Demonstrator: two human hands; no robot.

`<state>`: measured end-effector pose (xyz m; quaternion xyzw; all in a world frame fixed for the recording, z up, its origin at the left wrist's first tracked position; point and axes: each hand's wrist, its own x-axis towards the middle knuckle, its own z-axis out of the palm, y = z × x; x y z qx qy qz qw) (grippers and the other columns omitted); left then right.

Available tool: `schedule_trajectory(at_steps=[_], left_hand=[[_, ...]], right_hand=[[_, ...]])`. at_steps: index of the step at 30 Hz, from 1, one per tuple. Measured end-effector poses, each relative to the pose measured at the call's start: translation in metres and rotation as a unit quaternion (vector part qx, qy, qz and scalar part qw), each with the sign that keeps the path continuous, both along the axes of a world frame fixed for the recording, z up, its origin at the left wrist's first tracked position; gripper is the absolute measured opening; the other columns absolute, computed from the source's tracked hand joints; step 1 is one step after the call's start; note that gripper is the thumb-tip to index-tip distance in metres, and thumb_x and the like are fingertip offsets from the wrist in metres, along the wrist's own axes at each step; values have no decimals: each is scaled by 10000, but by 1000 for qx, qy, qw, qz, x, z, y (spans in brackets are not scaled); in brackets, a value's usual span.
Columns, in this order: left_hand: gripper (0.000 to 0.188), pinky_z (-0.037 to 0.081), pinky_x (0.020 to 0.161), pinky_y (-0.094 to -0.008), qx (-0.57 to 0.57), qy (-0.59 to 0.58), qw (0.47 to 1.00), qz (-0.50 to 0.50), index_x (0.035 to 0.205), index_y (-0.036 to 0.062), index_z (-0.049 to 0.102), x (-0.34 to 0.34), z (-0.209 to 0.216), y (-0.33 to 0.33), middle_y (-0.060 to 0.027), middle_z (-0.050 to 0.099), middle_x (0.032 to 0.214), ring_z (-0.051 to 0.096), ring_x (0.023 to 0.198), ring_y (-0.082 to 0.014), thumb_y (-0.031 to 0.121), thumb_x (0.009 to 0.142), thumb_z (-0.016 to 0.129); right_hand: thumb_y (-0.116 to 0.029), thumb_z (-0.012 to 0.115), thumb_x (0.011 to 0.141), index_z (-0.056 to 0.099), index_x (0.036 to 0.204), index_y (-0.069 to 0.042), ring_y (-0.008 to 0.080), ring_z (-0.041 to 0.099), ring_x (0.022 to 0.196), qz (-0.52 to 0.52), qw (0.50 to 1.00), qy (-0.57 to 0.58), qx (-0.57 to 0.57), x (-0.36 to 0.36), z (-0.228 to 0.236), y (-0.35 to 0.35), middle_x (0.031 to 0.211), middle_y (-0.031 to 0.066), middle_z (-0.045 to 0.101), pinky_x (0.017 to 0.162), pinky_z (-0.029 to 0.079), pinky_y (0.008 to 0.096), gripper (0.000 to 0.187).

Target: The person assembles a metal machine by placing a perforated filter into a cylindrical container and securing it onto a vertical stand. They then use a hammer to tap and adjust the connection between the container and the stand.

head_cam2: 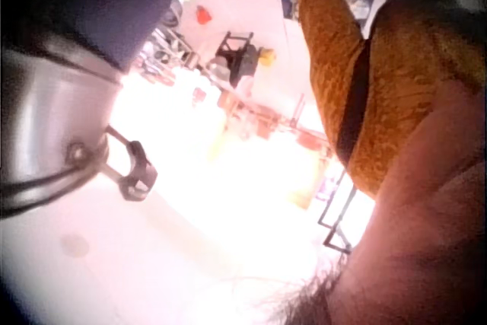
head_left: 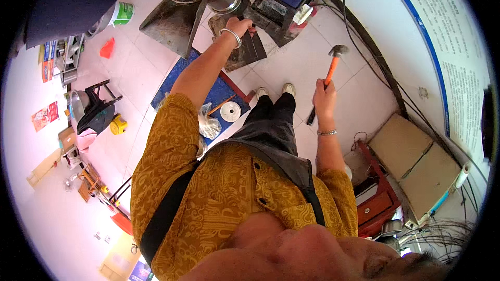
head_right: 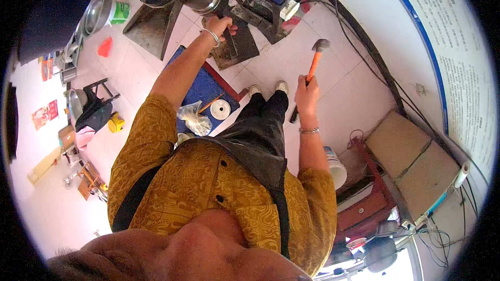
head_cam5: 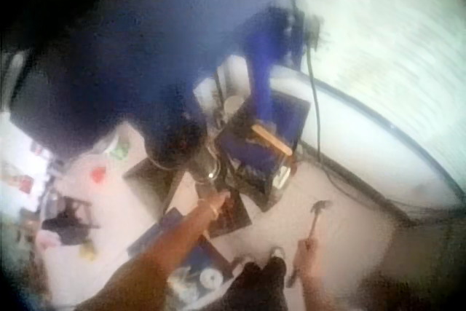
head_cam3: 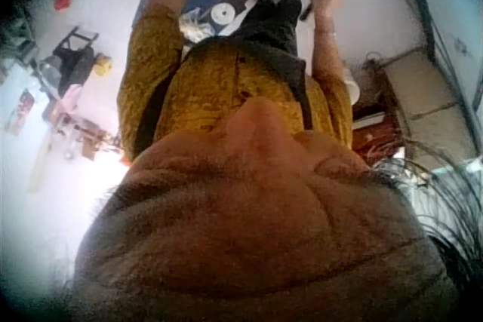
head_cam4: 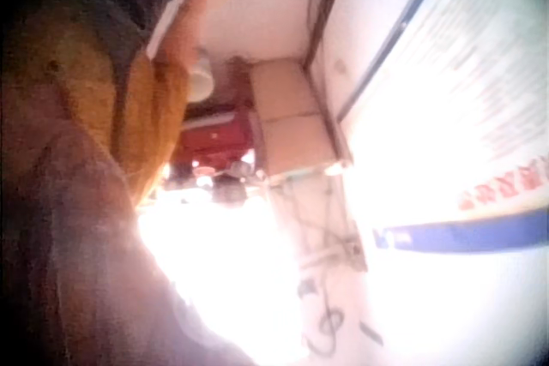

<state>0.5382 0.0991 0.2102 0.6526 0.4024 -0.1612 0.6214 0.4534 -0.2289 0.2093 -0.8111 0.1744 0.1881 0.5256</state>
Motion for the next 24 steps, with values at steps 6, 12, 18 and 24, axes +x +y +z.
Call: schedule_trajectory(at_steps=[6,12,18,24], left_hand=[[248,457,630,-336,42,-23,998,-28,624,-110,583,-4,-57,42,-154,672,716,620,693,-211,137,644,595],[240,453,643,-329,15,-36,994,-102,647,-101,617,-15,-57,49,-154,678,745,621,689,-189,137,653,591],[101,509,593,-350,5,-35,991,-126,752,-53,561,-10,-33,44,-128,593,690,632,677,-241,30,700,584],[146,485,466,-421,-18,11,998,-56,724,-84,536,-24,-5,35,-156,560,614,595,518,-280,52,719,586]], right_hand=[[-155,571,845,516,829,14,390,578,670,323,941,-98,5,-87,-22,130,703,206,587,595,448,432,178],[-90,514,851,553,830,-20,119,432,404,-88,968,111,206,-20,-14,54,575,20,480,346,332,271,83],[-174,542,856,548,881,9,279,578,595,197,952,-235,12,-98,-100,114,660,144,579,539,450,378,184],[-115,545,866,526,836,15,190,521,502,109,982,85,127,-94,-68,80,563,91,515,477,413,343,135]])
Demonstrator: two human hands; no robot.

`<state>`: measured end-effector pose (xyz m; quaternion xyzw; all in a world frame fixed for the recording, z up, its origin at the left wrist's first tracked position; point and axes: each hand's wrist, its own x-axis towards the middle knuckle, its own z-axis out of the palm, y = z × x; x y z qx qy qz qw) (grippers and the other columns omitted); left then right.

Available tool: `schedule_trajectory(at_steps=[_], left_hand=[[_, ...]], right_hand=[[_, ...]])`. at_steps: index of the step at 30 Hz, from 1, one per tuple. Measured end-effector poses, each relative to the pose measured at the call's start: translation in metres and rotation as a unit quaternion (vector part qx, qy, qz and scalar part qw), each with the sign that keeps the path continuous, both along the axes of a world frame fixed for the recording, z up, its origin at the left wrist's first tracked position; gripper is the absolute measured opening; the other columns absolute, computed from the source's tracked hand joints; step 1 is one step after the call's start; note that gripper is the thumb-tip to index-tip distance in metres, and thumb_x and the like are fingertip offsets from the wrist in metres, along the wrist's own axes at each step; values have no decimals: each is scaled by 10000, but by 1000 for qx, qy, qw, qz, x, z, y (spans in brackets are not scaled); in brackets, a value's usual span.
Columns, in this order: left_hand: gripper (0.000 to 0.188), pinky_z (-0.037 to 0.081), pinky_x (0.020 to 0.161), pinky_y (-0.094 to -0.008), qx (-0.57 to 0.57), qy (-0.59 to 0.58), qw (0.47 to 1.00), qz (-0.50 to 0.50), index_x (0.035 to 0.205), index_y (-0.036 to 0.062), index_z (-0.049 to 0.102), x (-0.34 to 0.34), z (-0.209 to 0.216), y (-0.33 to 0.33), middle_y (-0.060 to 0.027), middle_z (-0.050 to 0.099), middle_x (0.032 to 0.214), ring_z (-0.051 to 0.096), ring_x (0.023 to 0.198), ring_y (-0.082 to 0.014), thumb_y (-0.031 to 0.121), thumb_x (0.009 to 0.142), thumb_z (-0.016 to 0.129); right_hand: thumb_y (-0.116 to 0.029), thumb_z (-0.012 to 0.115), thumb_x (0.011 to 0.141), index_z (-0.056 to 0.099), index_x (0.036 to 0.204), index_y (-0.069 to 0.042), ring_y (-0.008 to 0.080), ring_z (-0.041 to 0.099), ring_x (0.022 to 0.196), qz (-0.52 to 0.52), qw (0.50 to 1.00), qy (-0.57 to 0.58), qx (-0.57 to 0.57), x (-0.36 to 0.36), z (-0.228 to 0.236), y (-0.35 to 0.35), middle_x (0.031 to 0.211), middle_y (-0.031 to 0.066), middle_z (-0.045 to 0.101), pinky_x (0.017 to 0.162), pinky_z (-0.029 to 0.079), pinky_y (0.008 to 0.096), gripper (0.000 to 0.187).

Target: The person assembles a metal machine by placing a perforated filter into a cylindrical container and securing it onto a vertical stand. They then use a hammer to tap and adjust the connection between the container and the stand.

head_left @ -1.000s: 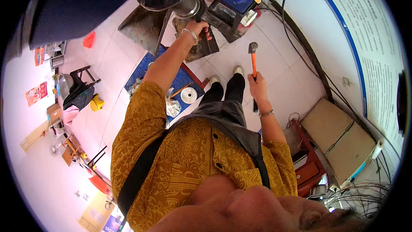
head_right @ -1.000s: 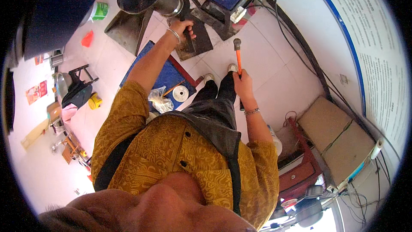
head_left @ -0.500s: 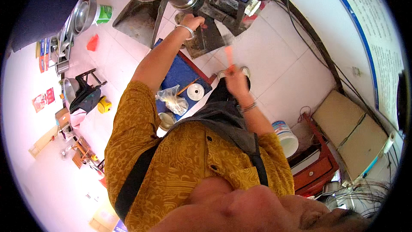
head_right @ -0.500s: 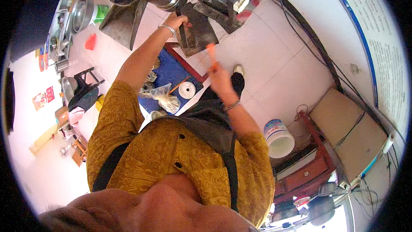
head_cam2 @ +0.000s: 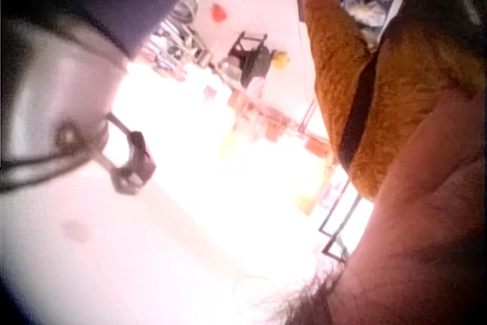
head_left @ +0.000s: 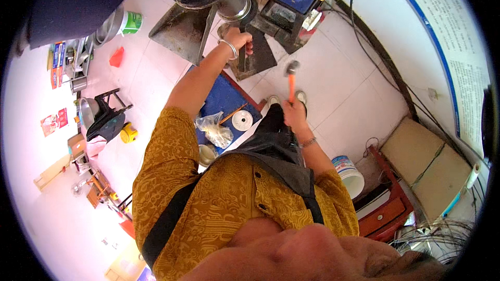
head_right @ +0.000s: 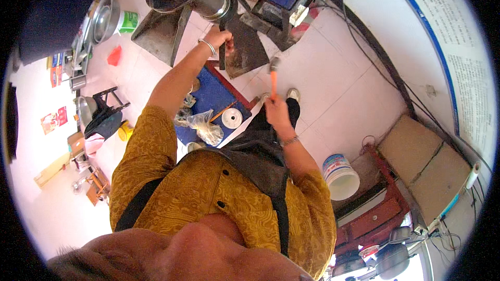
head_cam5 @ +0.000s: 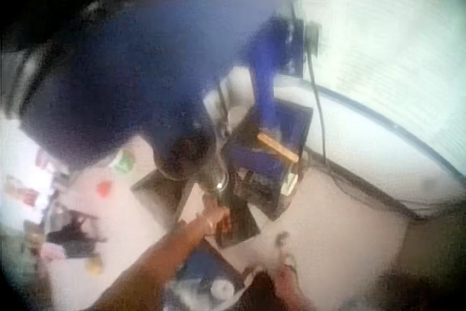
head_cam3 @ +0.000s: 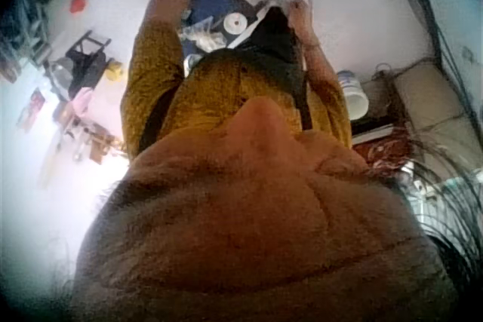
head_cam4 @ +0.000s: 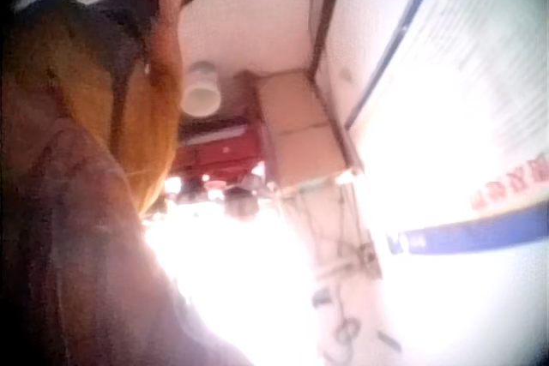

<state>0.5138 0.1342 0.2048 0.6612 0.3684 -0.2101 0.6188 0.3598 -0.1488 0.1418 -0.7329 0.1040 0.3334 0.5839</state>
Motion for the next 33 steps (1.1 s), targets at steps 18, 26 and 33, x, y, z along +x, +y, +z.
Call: schedule_trajectory(at_steps=[18,26,33], left_hand=[[343,370,336,-359,86,-115,964,-223,853,15,570,-37,7,-101,-89,497,530,466,365,-195,324,883,424],[260,483,552,-358,37,122,979,159,862,57,607,-413,9,-144,-95,595,724,582,618,-217,308,854,542],[319,381,408,-358,32,195,792,578,730,32,568,-684,5,-240,-53,506,556,485,452,-190,307,880,514]], right_hand=[[-138,517,887,433,812,-40,115,377,339,10,992,126,-12,20,51,-135,509,7,395,294,323,284,149],[-177,519,892,417,796,-81,112,377,355,242,949,144,-140,49,55,-156,517,3,391,305,333,286,170],[-185,521,893,413,809,-82,115,385,362,423,898,47,-114,-19,88,-81,525,2,394,307,327,286,171]])
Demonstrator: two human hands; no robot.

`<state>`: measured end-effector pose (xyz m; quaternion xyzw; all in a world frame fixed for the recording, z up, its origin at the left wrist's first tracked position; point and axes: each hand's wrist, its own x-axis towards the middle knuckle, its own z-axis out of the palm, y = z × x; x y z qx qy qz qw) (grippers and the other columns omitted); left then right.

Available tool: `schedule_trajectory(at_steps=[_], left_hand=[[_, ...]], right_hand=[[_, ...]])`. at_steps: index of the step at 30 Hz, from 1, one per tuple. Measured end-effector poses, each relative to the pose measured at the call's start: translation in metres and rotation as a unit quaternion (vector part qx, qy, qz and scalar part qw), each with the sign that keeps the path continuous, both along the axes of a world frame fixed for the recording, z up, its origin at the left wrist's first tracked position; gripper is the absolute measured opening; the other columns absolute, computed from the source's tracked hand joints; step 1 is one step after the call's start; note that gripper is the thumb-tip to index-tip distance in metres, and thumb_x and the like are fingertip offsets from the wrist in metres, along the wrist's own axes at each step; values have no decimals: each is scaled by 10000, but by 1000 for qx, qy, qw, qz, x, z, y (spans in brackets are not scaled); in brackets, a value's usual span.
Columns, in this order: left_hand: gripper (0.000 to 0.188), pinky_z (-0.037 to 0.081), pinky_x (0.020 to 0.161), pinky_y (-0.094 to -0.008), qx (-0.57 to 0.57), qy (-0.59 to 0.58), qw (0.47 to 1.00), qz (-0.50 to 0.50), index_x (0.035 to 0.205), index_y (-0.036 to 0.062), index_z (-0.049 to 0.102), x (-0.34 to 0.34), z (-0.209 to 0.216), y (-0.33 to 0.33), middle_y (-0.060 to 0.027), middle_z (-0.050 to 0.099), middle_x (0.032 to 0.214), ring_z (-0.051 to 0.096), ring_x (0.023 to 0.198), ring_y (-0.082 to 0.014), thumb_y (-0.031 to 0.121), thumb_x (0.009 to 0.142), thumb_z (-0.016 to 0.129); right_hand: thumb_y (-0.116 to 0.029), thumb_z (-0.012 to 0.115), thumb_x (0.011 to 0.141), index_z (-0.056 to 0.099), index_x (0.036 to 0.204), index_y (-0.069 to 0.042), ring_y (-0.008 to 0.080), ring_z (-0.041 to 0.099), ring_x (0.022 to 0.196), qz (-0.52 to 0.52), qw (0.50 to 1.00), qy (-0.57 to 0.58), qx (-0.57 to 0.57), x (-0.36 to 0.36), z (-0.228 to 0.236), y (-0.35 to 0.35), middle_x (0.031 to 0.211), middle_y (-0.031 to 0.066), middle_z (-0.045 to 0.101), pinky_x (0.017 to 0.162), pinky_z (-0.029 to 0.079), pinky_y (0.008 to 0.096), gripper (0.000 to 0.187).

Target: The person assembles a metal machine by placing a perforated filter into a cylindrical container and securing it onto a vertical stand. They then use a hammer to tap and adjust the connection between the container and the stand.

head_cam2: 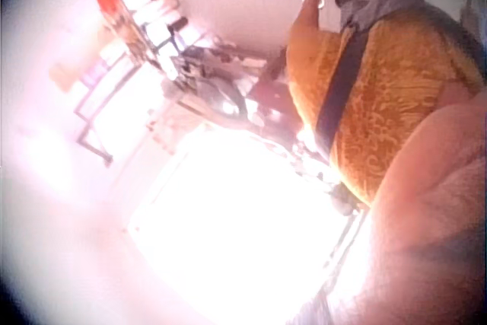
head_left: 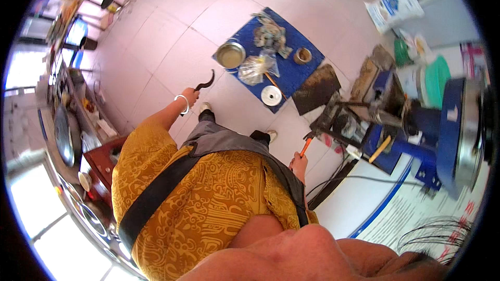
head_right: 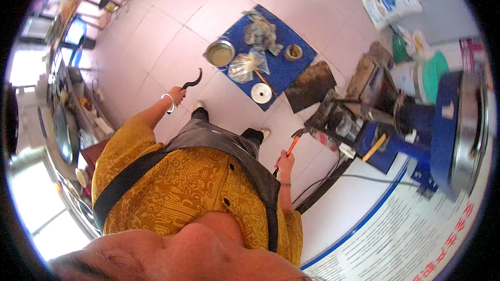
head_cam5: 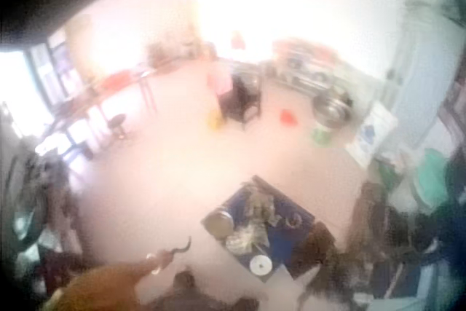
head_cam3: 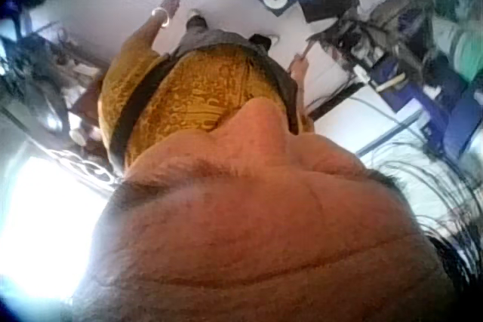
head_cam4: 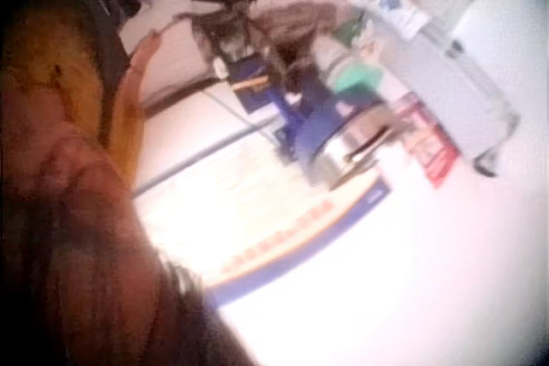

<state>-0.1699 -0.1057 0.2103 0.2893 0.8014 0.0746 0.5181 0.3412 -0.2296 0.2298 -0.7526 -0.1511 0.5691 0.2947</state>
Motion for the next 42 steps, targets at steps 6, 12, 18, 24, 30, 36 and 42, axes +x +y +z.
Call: schedule_trajectory(at_steps=[6,12,18,24,30,36,42], left_hand=[[320,369,409,-360,-29,10,994,106,705,43,562,-173,-64,-128,-45,495,540,472,437,-190,320,865,560],[305,367,377,-377,-108,1,978,177,655,49,536,-285,-28,-175,-53,478,504,473,400,-205,278,856,531],[255,323,347,-321,-99,-46,960,259,628,81,484,-374,-44,-118,-21,412,464,394,346,-171,227,820,564],[252,324,336,-321,-38,-22,981,189,618,76,498,-413,-32,25,-13,402,450,395,338,-162,236,773,615],[235,358,376,-330,-35,105,993,44,643,40,563,-505,-34,116,-46,476,485,466,391,-179,232,755,637],[215,393,426,-327,-171,128,976,42,697,7,618,-594,-65,215,-96,555,546,538,466,-192,212,762,626],[184,371,368,-332,-168,95,975,-105,657,49,545,-611,-96,419,-70,493,509,489,410,-187,185,776,581]], right_hand=[[-181,516,894,401,779,-91,106,350,361,58,997,32,26,-149,33,97,526,-13,345,327,311,284,186],[-154,523,890,409,800,-94,92,348,366,62,990,125,19,-298,49,142,533,-15,365,318,281,254,157],[-182,533,895,406,800,-93,92,350,363,144,985,91,4,-385,60,180,528,-13,363,326,291,264,183],[-187,540,897,421,825,-77,100,366,366,106,989,106,14,-430,36,261,521,-4,363,340,318,279,177],[-189,547,898,437,843,-71,105,384,384,70,990,117,38,-481,3,376,537,-2,382,361,331,275,170],[-192,569,888,455,868,-63,119,380,369,-27,989,140,36,-496,1,479,558,17,407,339,337,300,174],[-201,581,877,460,814,-71,131,382,363,-167,982,84,15,-503,-1,553,552,22,406,335,330,304,188]])
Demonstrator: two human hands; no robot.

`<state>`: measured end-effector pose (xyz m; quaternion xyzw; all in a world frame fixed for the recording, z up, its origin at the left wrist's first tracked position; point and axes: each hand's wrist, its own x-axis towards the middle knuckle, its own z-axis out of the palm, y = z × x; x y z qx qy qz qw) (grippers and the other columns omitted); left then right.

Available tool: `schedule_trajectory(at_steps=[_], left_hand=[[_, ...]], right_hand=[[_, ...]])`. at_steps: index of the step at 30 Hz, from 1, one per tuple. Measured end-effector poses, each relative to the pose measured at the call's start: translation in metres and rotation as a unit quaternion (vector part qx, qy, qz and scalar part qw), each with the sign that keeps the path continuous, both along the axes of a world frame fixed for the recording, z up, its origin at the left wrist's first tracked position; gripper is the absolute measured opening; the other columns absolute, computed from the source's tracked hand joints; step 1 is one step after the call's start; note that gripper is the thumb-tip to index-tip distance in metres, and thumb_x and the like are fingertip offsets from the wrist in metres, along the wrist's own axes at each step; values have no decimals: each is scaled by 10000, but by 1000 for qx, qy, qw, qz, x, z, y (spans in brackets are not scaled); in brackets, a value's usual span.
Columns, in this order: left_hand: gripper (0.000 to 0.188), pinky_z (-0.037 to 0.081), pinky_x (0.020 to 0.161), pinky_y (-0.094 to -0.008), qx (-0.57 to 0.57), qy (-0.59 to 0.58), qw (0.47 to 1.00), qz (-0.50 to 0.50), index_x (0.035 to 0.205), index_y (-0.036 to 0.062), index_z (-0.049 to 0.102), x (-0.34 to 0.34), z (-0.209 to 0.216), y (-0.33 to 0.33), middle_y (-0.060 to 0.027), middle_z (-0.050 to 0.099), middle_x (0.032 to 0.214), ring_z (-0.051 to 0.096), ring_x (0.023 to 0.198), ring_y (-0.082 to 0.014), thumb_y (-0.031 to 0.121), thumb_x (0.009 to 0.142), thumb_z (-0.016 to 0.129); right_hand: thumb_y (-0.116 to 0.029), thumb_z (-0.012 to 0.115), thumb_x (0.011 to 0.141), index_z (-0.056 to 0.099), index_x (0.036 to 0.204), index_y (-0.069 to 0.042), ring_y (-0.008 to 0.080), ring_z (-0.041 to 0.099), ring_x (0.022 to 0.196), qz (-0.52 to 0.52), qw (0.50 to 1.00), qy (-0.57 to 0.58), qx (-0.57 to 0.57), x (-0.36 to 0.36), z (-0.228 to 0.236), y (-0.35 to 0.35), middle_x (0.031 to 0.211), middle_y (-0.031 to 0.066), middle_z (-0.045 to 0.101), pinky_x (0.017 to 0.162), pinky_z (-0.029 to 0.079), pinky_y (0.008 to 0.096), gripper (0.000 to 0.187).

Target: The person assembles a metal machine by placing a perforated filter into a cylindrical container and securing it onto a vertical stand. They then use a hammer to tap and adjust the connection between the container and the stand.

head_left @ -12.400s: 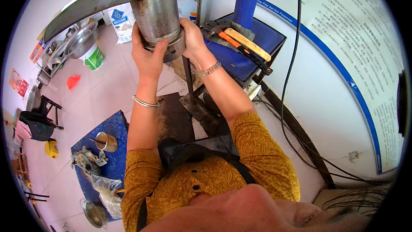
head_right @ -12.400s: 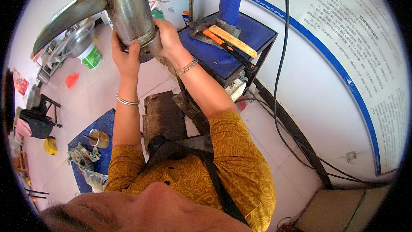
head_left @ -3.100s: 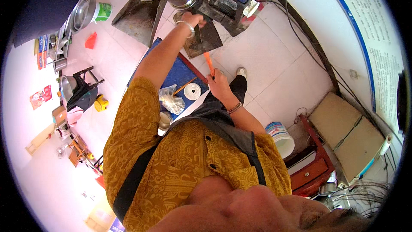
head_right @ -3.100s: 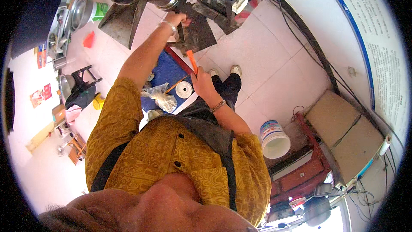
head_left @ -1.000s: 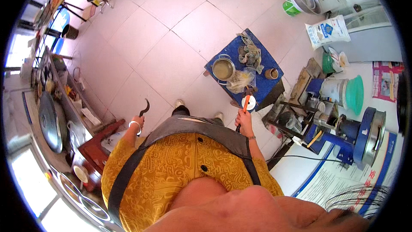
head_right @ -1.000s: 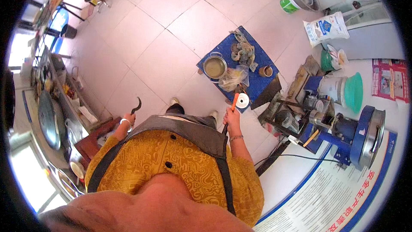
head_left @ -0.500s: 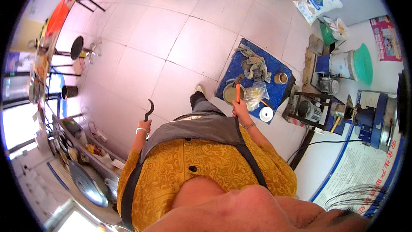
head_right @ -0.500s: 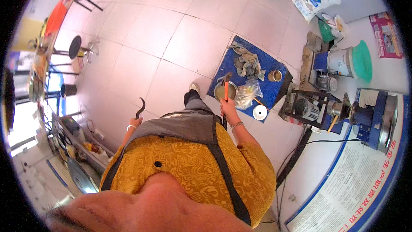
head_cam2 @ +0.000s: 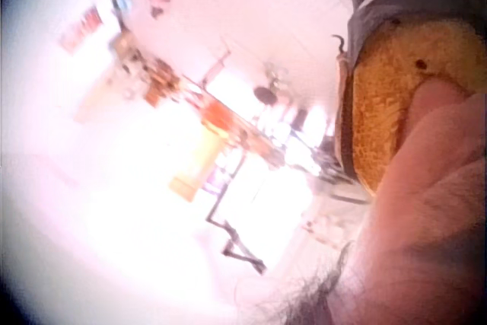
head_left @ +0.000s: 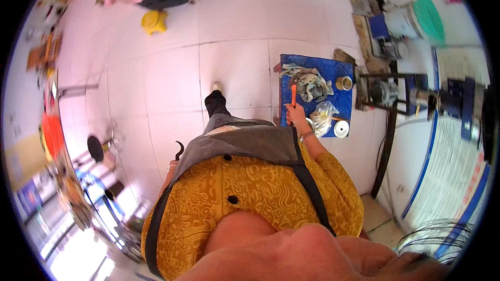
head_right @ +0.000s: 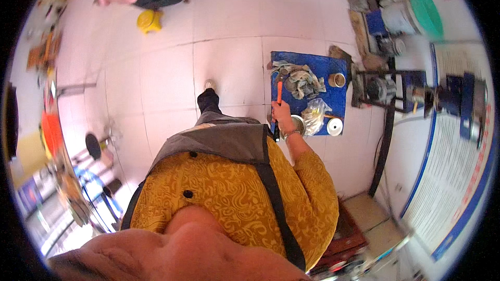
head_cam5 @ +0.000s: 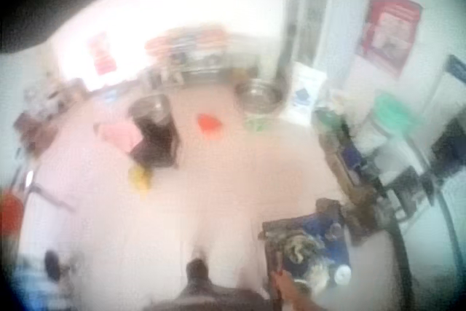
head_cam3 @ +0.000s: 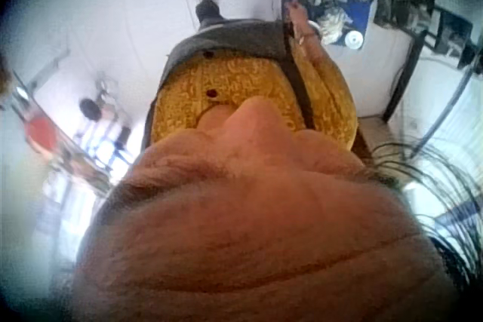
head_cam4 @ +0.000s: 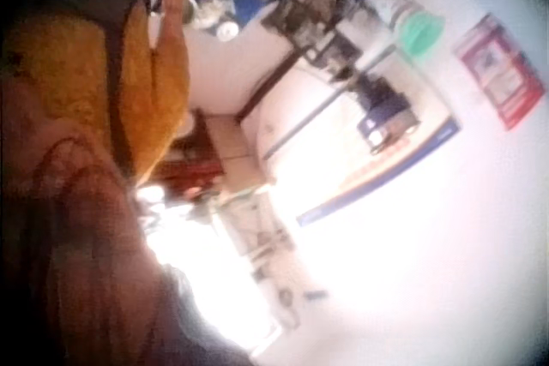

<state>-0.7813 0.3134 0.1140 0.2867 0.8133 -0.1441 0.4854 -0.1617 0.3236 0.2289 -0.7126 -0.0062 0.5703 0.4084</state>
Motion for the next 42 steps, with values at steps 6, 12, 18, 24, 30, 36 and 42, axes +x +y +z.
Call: schedule_trajectory(at_steps=[6,12,18,24,30,36,42], left_hand=[[197,349,309,-337,36,-80,971,-222,616,91,472,51,-23,331,-43,431,472,441,354,-182,158,790,536],[148,339,306,-303,123,-287,947,-75,655,95,441,276,66,581,-17,411,493,390,343,-140,120,785,506],[183,358,331,-314,105,-418,882,-191,701,66,454,478,83,669,-42,424,498,391,349,-164,185,805,546],[313,290,376,-294,-36,-342,912,-225,941,74,460,672,126,656,-11,360,558,318,405,-123,384,933,411],[278,253,361,-256,-125,-364,845,-371,832,75,468,847,156,647,-4,358,536,294,384,-103,325,939,408],[268,217,378,-243,-283,-359,734,-502,742,122,413,1021,167,604,35,287,517,246,395,-85,306,922,490],[265,213,399,-241,-404,-342,625,-574,747,122,407,1137,196,493,47,283,518,247,417,-78,297,920,506]], right_hand=[[-188,550,867,435,772,-91,110,377,382,-206,978,-23,3,-19,20,34,542,-9,393,342,321,285,177],[-168,561,858,444,763,-84,106,385,385,-332,943,-6,-2,-42,18,52,536,-2,402,352,332,278,174],[-165,577,840,467,817,-56,126,390,370,-449,893,2,-15,-21,-26,103,515,8,405,339,355,306,156],[-152,557,851,428,775,-83,114,370,382,-571,818,53,44,55,-25,171,526,-12,384,350,332,287,165],[-162,555,866,417,750,-101,118,357,373,-662,747,33,50,118,-3,200,524,-13,372,339,304,285,190],[-129,522,871,409,763,-117,99,329,373,-793,606,10,63,155,3,237,514,-38,332,354,288,273,157],[-151,503,874,413,767,-118,110,357,390,-861,500,23,86,155,4,274,538,-22,361,352,331,284,143]])
